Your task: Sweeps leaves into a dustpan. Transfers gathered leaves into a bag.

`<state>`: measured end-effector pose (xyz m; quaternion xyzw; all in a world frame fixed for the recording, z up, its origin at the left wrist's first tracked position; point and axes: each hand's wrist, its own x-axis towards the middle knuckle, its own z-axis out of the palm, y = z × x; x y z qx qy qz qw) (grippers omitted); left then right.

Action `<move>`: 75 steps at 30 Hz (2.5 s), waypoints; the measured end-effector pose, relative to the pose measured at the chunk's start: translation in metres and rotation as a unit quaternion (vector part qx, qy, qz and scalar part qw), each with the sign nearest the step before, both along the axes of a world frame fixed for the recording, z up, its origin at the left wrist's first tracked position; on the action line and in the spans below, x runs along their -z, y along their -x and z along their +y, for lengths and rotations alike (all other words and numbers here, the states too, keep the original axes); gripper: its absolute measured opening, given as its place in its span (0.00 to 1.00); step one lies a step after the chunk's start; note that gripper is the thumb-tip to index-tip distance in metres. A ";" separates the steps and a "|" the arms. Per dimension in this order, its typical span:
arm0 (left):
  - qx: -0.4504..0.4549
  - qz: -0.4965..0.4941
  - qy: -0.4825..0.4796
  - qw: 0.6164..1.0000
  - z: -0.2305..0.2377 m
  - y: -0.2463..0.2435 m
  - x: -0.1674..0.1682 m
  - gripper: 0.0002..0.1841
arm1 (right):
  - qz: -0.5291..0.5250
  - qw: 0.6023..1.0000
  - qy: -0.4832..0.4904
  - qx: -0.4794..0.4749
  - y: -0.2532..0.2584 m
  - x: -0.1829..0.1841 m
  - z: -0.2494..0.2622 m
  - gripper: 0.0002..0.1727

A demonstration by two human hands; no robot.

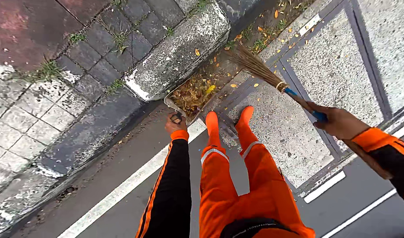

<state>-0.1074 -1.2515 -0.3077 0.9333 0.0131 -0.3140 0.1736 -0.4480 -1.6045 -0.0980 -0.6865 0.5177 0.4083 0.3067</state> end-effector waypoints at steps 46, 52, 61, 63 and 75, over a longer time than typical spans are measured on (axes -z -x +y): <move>-0.054 -0.067 0.010 0.996 -0.066 0.015 -0.005 0.28 | 0.031 0.995 0.085 0.038 0.122 0.039 -0.385 0.44; -0.041 -0.091 0.018 0.995 -0.067 0.012 0.000 0.28 | 0.012 0.997 -0.015 -0.073 0.049 0.154 -0.390 0.49; -0.043 -0.071 0.006 0.997 -0.069 0.015 -0.007 0.25 | 0.008 0.999 -0.023 -0.035 0.098 0.043 -0.285 0.48; -0.046 -0.067 0.003 0.997 -0.068 0.015 -0.009 0.25 | 0.032 0.999 -0.013 -0.019 0.078 0.095 -0.276 0.49; -0.036 -0.055 0.024 0.998 -0.053 0.025 -0.010 0.28 | -0.021 0.977 0.009 0.213 0.177 0.007 -0.193 0.46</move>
